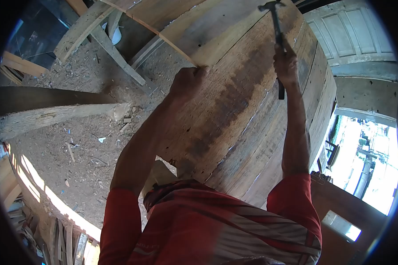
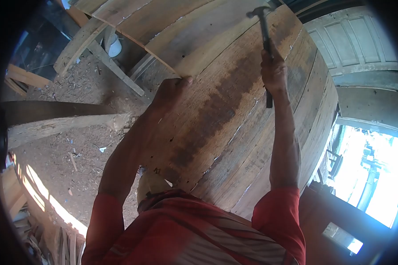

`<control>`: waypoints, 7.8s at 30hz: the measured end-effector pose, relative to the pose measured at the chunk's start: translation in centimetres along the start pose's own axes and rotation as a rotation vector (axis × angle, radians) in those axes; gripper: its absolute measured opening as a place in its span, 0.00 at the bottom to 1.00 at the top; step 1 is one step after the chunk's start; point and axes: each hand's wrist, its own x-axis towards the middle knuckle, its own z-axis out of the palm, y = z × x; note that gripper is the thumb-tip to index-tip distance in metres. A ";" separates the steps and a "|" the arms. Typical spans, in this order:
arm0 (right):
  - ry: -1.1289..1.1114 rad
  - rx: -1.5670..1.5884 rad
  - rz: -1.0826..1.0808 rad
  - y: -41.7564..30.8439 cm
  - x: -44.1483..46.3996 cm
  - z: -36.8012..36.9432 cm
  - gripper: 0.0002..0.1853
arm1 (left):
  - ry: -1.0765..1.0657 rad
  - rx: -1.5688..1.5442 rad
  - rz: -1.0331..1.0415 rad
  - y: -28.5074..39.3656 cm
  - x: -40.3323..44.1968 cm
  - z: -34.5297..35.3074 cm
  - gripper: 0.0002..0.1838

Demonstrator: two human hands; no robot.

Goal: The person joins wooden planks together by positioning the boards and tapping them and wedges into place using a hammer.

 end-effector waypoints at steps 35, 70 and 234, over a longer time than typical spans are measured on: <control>-0.934 -0.390 0.036 7.3 -49.0 35.1 0.22 | 0.188 0.286 -0.676 -54.4 -46.2 -0.8 0.40; -0.873 -0.734 0.154 18.8 -53.2 39.3 0.25 | 0.196 0.032 -0.652 -57.0 -43.5 -0.1 0.34; 0.244 -0.004 0.243 -4.5 -11.8 7.8 0.27 | -0.189 -0.342 -0.085 -0.4 1.1 -0.8 0.25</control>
